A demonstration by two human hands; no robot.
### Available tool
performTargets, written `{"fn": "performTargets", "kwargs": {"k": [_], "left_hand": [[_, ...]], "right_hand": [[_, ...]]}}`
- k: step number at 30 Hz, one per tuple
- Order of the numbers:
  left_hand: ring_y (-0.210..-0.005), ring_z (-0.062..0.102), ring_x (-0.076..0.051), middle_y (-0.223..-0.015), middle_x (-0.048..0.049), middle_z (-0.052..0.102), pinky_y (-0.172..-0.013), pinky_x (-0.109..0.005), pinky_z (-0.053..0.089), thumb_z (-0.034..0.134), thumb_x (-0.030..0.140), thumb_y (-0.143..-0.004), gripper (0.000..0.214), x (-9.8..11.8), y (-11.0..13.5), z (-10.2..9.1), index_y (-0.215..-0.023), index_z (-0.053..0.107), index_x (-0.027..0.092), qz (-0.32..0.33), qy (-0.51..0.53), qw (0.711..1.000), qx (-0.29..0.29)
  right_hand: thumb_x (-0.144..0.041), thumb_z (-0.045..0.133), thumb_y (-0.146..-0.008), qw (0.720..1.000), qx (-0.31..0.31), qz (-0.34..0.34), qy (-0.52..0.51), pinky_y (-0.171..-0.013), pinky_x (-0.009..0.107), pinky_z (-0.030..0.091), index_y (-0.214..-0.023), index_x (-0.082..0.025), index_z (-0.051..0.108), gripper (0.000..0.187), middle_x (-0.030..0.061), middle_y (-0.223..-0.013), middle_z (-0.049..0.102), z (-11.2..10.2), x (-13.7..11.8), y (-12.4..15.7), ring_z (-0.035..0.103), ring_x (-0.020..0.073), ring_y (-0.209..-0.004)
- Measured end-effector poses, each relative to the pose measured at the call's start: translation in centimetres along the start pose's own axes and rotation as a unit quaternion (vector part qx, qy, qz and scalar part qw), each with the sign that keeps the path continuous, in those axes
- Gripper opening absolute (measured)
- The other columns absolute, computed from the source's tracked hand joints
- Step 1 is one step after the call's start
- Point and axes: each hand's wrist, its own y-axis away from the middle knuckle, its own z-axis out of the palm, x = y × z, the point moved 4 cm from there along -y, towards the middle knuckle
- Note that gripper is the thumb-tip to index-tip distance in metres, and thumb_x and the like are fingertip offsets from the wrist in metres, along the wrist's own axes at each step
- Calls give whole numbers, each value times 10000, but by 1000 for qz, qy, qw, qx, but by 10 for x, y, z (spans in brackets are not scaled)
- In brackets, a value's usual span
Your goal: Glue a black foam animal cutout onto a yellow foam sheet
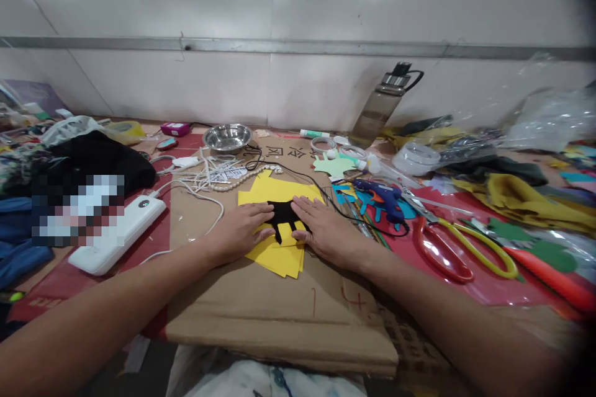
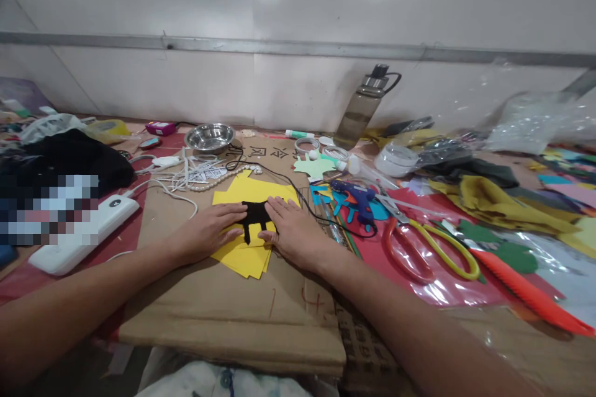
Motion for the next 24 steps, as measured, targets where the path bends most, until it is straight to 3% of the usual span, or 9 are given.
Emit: {"fn": "performTargets", "kwargs": {"k": [5,9,13,16,17,18,21,24], "left_hand": [[-1076,659,-181,-1134,-90,715,-968,-336,520,497,275,-952,224,2,4,-13,-1020,689,182,12,69,997,37],[-1107,631,-218,-1162,-119,687,-992,-392,495,546,311,-925,248,-2,4,-16,-1100,648,169,-56,49,993,90],[-1252,535,-300,-1337,-162,586,-1057,-499,428,690,413,-818,545,-6,1,-3,-1281,553,161,-104,5,994,27],[-1271,520,-315,-1355,-162,575,-1068,-517,409,702,447,-802,538,-9,0,4,-1244,591,162,-104,-14,995,-1],[-1269,523,-315,-1347,-158,583,-1068,-517,409,700,451,-802,515,-10,0,5,-1221,610,166,-101,-17,995,-2],[-1266,528,-314,-1338,-154,592,-1067,-517,409,702,453,-800,498,-11,0,6,-1204,624,172,-98,-17,995,-2],[-1263,537,-307,-1331,-149,601,-1068,-511,412,708,454,-794,492,-12,0,5,-1197,634,181,-91,-10,996,4],[-1254,546,-293,-1321,-143,609,-1067,-489,420,719,438,-788,492,-11,0,1,-1195,631,176,-88,8,996,5]], "right_hand": [[-361,460,-971,997,49,-3,-65,-1055,508,436,-1186,-129,671,380,163,-1282,639,-19,-2,3,592,306,-1198],[-311,576,-911,978,142,12,-149,-1057,475,440,-1240,-154,634,370,140,-1297,631,-24,4,-2,571,280,-1212],[-269,741,-777,967,133,28,-217,-1037,505,437,-1140,-176,692,377,143,-1217,648,-12,10,-19,567,318,-1177],[-233,742,-774,964,120,32,-236,-881,448,517,-849,-211,735,79,82,-928,699,-3,14,-33,647,265,-920],[-216,716,-793,962,122,40,-242,-816,423,528,-767,-216,715,26,66,-843,690,-2,15,-36,648,243,-836],[-197,692,-805,957,131,54,-252,-759,401,525,-708,-218,690,99,54,-781,677,-2,18,-38,639,226,-774],[-164,705,-755,914,233,124,-308,-677,351,477,-627,-220,632,158,31,-691,645,-15,34,-36,595,196,-694],[-213,674,-769,856,347,180,-340,-638,320,428,-659,-212,603,131,7,-650,599,-43,58,-19,532,163,-638]]}}
